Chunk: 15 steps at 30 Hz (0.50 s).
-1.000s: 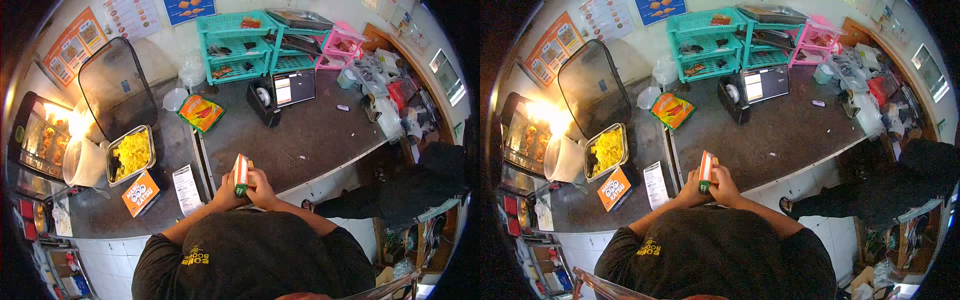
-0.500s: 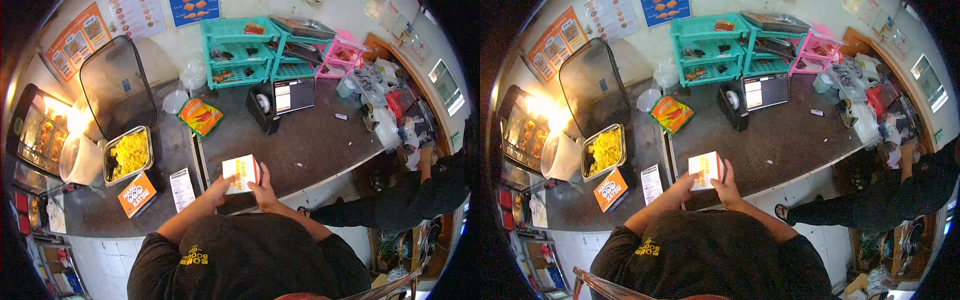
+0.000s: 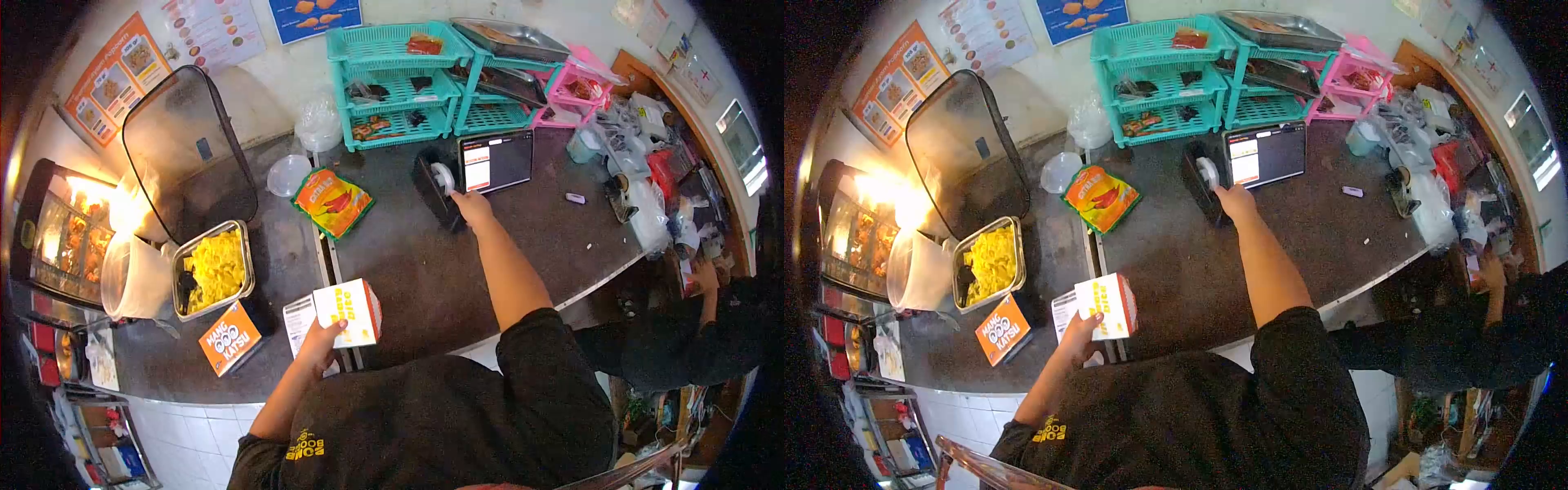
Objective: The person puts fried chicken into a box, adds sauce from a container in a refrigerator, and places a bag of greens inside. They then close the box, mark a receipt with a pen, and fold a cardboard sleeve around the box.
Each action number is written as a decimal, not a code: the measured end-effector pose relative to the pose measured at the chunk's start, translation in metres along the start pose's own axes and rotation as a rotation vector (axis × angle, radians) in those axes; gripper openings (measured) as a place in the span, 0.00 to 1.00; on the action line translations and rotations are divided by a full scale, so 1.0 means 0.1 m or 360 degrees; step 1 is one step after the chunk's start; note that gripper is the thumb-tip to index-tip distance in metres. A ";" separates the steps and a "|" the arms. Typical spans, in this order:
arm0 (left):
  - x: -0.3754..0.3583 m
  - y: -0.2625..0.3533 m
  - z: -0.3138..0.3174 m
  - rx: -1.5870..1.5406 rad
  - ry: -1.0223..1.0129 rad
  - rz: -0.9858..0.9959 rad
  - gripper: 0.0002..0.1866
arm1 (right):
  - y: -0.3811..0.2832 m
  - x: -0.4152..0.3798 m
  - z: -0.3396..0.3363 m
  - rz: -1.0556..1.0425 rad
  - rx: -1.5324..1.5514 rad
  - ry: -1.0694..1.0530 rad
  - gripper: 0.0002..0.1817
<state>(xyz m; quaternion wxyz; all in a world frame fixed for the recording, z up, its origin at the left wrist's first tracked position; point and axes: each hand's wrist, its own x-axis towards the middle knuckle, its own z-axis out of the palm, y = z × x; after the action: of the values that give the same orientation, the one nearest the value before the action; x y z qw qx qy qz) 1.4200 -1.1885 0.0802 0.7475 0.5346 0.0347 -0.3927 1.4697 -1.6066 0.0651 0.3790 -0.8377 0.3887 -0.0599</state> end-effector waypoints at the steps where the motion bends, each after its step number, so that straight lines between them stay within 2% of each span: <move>1: 0.02 0.01 0.01 0.0002 0.0041 0.0015 0.25 | -0.05 0.03 -0.02 0.0142 0.0176 -0.0109 0.25; 6: 0.08 0.07 0.08 0.0036 0.0031 0.0012 0.25 | -0.12 0.02 -0.12 0.0380 0.0663 -0.0406 0.19; 9: 0.20 0.03 0.12 -0.0035 0.0030 0.0027 0.27 | -0.08 -0.05 -0.18 0.0391 0.0987 -0.0309 0.16; 10: 0.23 0.05 0.14 -0.0025 -0.0029 0.0060 0.27 | -0.04 -0.10 -0.14 0.0322 0.1098 -0.0152 0.14; 15: 0.24 0.04 0.26 0.0023 0.0049 -0.0050 0.26 | 0.03 -0.37 -0.07 0.0272 0.1642 0.0016 0.11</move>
<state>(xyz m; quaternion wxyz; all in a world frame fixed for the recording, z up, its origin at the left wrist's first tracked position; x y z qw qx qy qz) 1.4294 -1.2228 0.0830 0.7367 0.5454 0.0517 -0.3964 1.4395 -1.5864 0.0750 0.7441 -0.5069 0.3775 -0.2166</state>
